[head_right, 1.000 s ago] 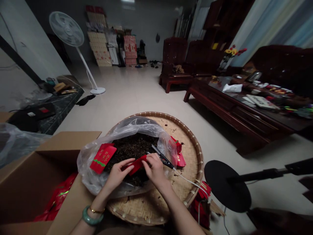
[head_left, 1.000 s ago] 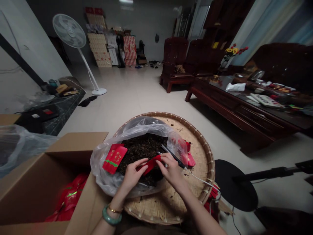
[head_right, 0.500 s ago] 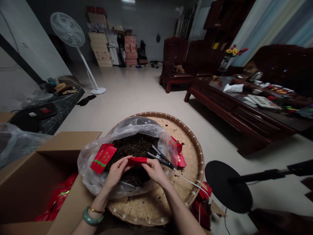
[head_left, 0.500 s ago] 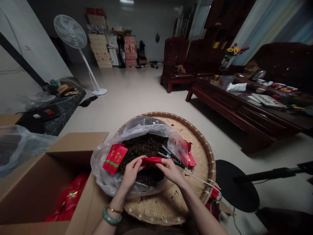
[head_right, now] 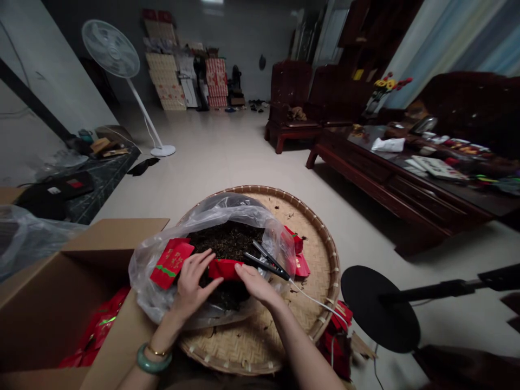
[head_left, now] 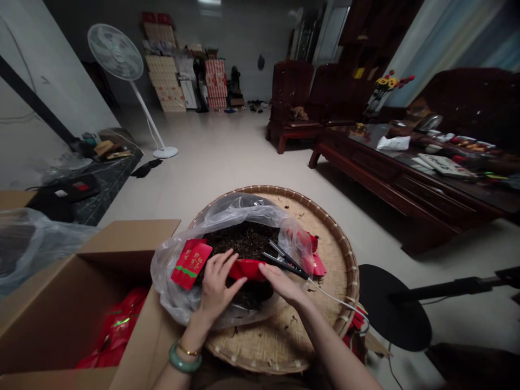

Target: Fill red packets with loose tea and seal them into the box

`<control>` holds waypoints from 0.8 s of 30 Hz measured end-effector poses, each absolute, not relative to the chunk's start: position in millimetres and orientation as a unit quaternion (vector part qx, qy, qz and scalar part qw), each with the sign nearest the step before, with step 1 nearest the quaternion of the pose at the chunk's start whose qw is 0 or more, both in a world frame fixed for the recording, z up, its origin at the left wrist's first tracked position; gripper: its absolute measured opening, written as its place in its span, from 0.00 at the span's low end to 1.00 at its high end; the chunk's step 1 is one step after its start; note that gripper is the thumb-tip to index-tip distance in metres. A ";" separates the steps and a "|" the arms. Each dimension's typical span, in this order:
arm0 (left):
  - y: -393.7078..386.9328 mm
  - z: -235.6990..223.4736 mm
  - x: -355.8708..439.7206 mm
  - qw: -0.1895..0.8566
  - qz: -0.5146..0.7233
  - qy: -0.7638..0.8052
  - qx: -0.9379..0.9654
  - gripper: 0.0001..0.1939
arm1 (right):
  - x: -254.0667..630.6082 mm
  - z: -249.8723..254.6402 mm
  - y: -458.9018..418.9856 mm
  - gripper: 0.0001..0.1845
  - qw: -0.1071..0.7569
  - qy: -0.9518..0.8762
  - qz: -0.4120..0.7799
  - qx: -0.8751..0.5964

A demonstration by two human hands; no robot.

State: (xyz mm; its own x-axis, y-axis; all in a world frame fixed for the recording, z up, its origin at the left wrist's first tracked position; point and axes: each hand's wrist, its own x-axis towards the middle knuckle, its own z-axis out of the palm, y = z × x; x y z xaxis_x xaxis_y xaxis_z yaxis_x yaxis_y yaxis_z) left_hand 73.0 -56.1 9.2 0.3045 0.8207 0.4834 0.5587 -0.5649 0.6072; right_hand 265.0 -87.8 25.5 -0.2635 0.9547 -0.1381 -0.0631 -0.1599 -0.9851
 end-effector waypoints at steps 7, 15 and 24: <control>-65.4 3.8 84.9 0.105 0.334 0.347 0.870 0.26 | 252.3 23.4 -89.6 0.33 0.377 -0.532 0.595 -0.470; -58.3 1.7 76.0 0.173 0.394 0.428 0.795 0.22 | 266.7 45.0 -80.7 0.27 0.470 -0.499 0.577 -0.444; -53.4 1.1 62.4 0.273 0.469 0.492 0.681 0.20 | 233.0 11.4 -21.5 0.38 0.280 -0.715 0.339 -0.544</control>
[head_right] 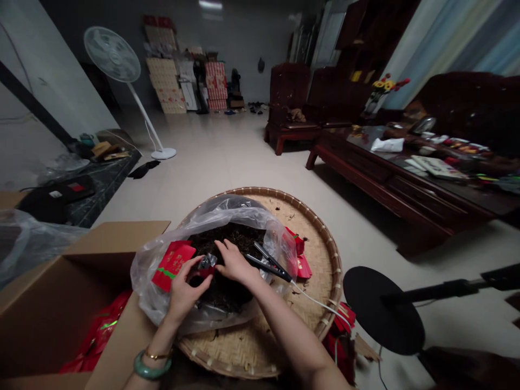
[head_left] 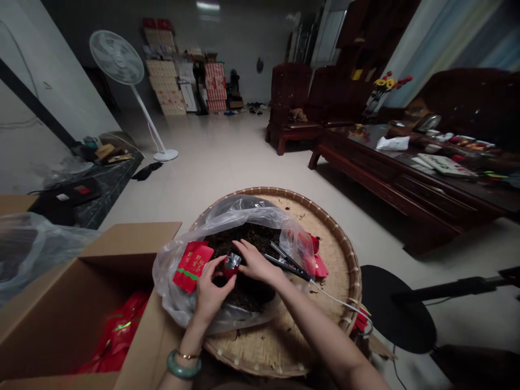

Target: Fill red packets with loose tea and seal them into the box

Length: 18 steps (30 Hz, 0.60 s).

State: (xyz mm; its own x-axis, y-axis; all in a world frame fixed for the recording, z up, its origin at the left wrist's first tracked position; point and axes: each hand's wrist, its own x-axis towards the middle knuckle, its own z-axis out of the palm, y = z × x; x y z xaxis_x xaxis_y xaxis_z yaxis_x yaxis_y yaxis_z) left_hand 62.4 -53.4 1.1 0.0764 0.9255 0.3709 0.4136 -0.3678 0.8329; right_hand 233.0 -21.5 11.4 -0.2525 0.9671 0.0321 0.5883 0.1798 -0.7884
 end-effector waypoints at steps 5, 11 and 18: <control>-52.6 0.7 58.1 0.300 0.504 0.499 0.638 0.21 | 207.3 6.6 -6.0 0.35 0.211 -0.718 0.306 -0.589; -49.2 2.6 55.1 0.317 0.526 0.506 0.605 0.22 | 207.6 -2.2 -5.3 0.18 0.288 -0.674 0.335 -0.593; -47.3 4.5 56.7 0.334 0.534 0.511 0.585 0.23 | 226.5 -0.2 -15.5 0.16 0.476 -0.513 0.454 -0.553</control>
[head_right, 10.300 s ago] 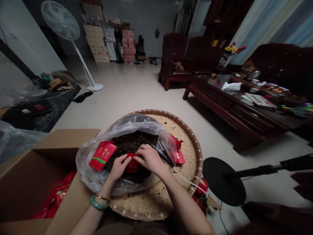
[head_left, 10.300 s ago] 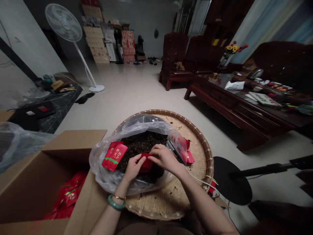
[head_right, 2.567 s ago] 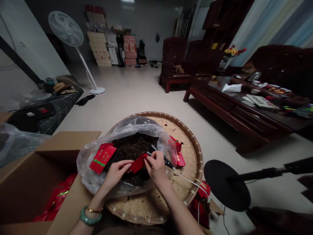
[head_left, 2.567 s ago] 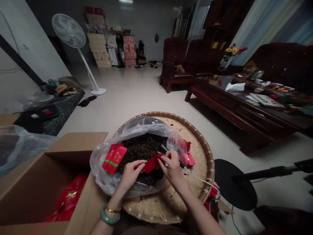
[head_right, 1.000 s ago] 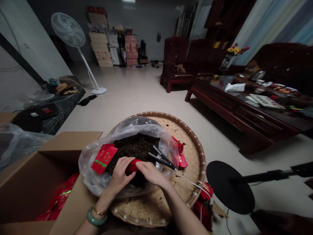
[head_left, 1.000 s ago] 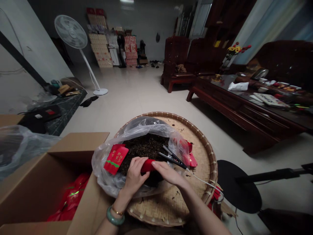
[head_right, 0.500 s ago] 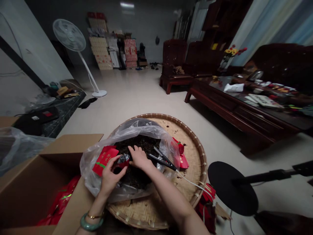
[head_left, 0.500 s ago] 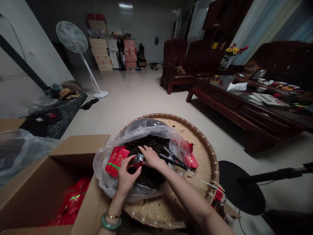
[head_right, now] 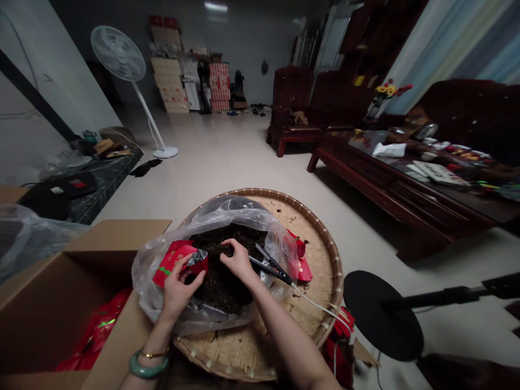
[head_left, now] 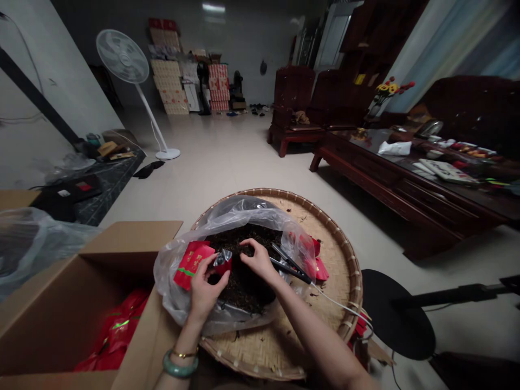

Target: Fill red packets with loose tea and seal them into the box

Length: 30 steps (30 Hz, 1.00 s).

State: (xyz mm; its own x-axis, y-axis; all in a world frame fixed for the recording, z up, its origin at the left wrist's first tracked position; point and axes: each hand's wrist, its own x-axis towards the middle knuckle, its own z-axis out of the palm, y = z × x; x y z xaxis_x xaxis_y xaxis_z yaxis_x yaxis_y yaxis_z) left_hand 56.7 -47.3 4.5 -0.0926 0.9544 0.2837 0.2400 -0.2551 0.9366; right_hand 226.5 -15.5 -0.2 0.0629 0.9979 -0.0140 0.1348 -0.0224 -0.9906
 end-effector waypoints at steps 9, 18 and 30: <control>-47.4 10.2 67.5 0.339 0.521 0.501 0.602 0.21 | 238.1 3.7 -36.2 0.12 0.582 -0.228 0.669 -0.403; -48.9 2.3 68.7 0.326 0.497 0.496 0.633 0.22 | 241.2 17.0 -36.4 0.09 0.592 0.044 0.752 -0.287; -48.5 -7.0 72.7 0.306 0.474 0.490 0.664 0.20 | 243.7 25.4 -35.8 0.10 0.612 0.073 0.735 -0.284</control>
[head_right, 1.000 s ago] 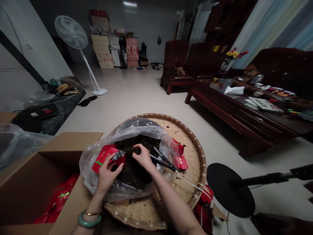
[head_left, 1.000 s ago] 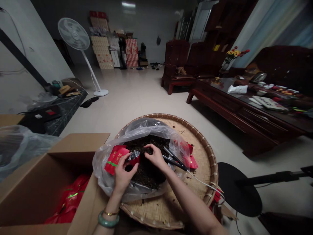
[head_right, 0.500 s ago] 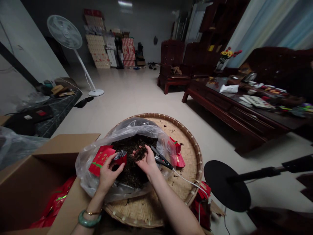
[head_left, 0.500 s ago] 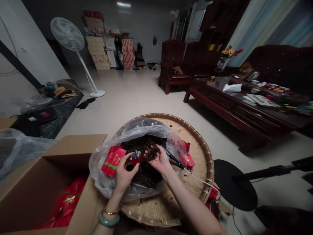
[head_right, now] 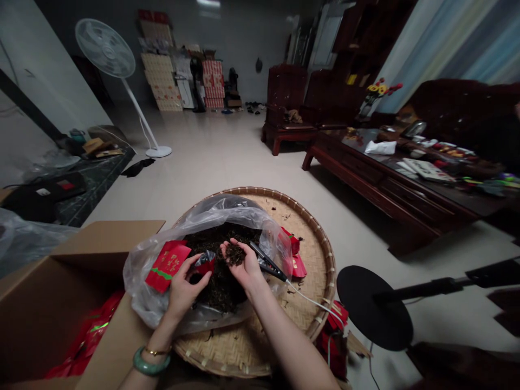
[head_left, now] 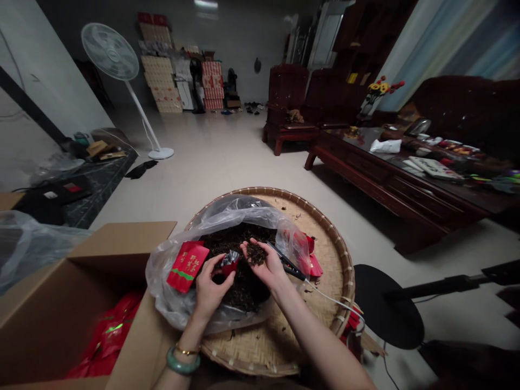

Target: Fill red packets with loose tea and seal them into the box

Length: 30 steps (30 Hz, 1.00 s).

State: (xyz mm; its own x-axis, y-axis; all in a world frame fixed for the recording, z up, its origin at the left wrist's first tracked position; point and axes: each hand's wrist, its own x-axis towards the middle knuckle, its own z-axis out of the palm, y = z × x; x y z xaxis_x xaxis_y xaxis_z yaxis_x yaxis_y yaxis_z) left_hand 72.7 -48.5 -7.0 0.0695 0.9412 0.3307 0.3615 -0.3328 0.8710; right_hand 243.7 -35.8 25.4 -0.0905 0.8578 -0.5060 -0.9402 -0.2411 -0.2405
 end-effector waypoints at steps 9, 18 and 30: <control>-52.6 2.5 82.0 0.224 0.458 0.475 0.718 0.18 | 247.3 45.2 -38.3 0.12 0.671 0.060 0.686 -0.275; -55.8 10.3 101.7 0.183 0.457 0.464 0.736 0.19 | 230.0 73.3 -51.6 0.13 0.761 -0.082 0.577 -0.286; -54.9 5.8 104.1 0.191 0.444 0.478 0.734 0.22 | 230.2 50.2 -58.2 0.25 0.641 -0.381 0.438 -0.502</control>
State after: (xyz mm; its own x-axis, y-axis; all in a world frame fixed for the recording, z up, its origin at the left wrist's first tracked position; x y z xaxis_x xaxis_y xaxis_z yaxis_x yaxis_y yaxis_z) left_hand 104.1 -54.9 5.8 0.1498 0.8706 0.4686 0.5322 -0.4705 0.7039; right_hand 230.2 -58.2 50.2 0.3254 0.9443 0.0484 -0.1783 0.1116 -0.9776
